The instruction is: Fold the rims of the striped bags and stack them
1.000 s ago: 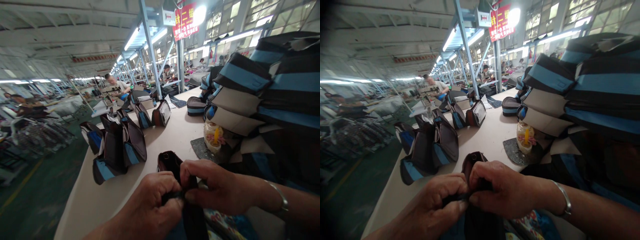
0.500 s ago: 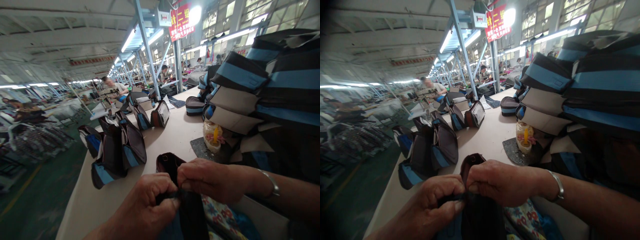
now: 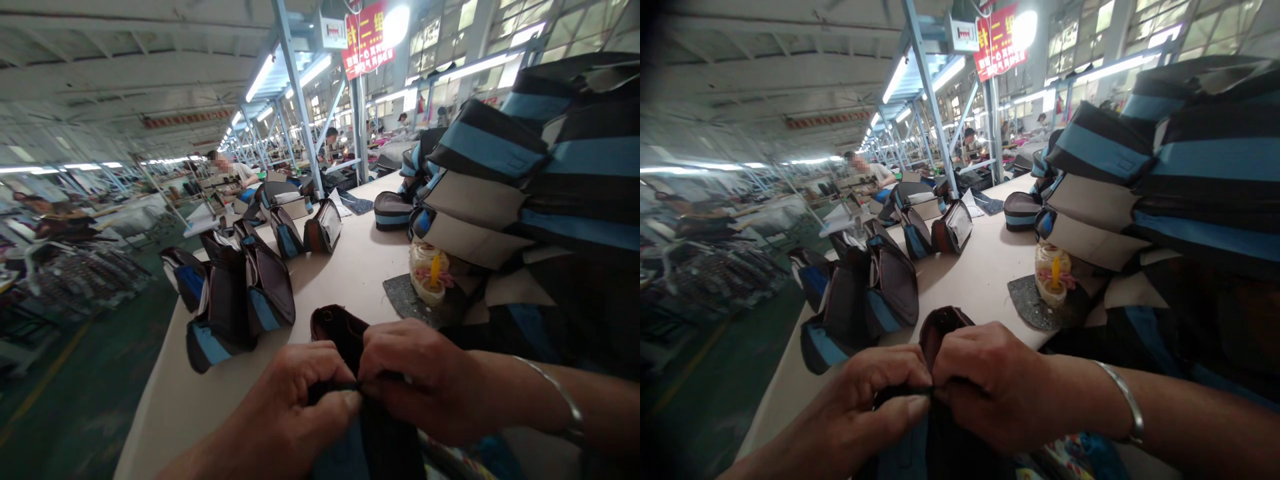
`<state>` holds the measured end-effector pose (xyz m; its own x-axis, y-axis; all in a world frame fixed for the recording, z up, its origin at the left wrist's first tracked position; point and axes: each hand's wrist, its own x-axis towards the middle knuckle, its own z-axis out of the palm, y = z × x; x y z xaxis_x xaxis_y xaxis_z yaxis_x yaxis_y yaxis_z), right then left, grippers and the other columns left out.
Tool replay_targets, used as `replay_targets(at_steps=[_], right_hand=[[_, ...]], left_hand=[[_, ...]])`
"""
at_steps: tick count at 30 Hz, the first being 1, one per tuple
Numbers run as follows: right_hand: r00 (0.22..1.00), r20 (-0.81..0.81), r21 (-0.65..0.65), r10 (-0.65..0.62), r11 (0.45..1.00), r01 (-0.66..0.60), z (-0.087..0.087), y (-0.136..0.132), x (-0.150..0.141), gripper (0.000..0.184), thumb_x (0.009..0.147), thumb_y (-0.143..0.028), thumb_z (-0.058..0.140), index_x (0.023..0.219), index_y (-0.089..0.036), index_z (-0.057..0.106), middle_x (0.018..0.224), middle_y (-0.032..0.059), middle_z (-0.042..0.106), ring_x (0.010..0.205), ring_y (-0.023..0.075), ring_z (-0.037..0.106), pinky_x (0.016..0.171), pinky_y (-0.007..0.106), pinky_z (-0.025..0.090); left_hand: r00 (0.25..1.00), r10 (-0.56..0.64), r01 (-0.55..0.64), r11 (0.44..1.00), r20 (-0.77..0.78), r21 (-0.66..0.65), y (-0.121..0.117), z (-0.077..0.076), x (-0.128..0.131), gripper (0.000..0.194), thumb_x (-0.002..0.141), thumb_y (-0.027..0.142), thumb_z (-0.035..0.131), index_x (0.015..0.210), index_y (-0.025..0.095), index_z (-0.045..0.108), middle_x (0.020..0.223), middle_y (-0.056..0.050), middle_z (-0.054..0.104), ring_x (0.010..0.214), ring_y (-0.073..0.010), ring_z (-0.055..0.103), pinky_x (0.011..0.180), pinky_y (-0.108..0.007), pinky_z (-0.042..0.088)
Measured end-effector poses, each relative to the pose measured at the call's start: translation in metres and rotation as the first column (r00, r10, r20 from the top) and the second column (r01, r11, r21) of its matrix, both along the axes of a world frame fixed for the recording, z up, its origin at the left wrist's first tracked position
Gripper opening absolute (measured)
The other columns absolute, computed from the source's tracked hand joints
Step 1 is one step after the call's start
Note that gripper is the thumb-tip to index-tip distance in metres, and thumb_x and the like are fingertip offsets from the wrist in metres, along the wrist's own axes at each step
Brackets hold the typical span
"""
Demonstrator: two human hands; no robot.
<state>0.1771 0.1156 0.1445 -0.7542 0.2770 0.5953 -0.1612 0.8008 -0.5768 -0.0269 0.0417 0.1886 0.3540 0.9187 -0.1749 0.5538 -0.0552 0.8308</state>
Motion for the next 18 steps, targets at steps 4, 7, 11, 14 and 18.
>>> replay_targets(at_steps=[4,7,11,14,18], right_hand=[[0.997,0.069,0.381,-0.027,0.925,-0.001,-0.003,-0.003,0.005,0.013,0.089,-0.011,0.043,0.086,-0.014,0.055,0.072,0.0055,0.056,0.064,0.0160,0.042,0.060,0.033,0.035],[0.994,0.104,0.584,-0.037,0.811,-0.031,-0.002,-0.005,0.010,0.026,0.097,-0.016,0.039,0.081,-0.014,0.060,0.066,0.0058,0.054,0.060,0.0178,0.039,0.059,0.038,0.035],[0.990,0.135,0.421,0.040,0.902,-0.094,-0.003,-0.006,0.019,0.022,0.097,-0.017,0.040,0.098,-0.012,0.061,0.080,0.0101,0.063,0.072,0.0198,0.053,0.071,0.038,0.046],[0.988,0.157,-0.077,-0.004,0.997,0.016,0.000,-0.001,0.026,0.024,0.102,-0.021,0.040,0.121,-0.015,0.053,0.097,0.0066,0.065,0.086,0.0140,0.059,0.078,0.028,0.047],[0.932,0.343,-0.273,0.114,0.962,-0.017,0.014,0.009,0.022,0.024,0.105,-0.031,0.043,0.105,-0.016,0.062,0.092,0.0034,0.061,0.081,0.0107,0.055,0.075,0.023,0.042]], left_hand=[[0.996,-0.072,0.078,0.987,0.048,-0.137,0.009,0.006,-0.008,0.046,0.101,0.047,0.038,0.081,0.014,0.063,0.079,0.001,0.053,0.075,-0.0127,0.048,0.070,-0.027,0.037],[0.984,-0.176,0.173,0.974,-0.011,-0.148,0.012,0.009,-0.008,0.043,0.100,0.046,0.045,0.077,0.013,0.062,0.084,0.000,0.056,0.079,-0.0129,0.050,0.071,-0.026,0.038],[0.977,-0.206,0.198,0.973,-0.058,-0.123,0.008,0.009,-0.003,0.031,0.097,0.037,0.052,0.079,0.015,0.063,0.084,0.000,0.057,0.077,-0.0117,0.052,0.070,-0.024,0.040],[0.978,-0.180,0.180,0.984,-0.104,-0.011,0.001,0.005,0.001,0.025,0.097,0.030,0.050,0.077,0.016,0.056,0.081,0.002,0.053,0.073,-0.0097,0.049,0.067,-0.022,0.038],[0.978,-0.157,0.178,0.971,-0.134,0.159,-0.004,-0.003,0.006,0.022,0.095,0.023,0.048,0.075,0.017,0.049,0.081,0.001,0.052,0.072,-0.0097,0.047,0.066,-0.022,0.037]])
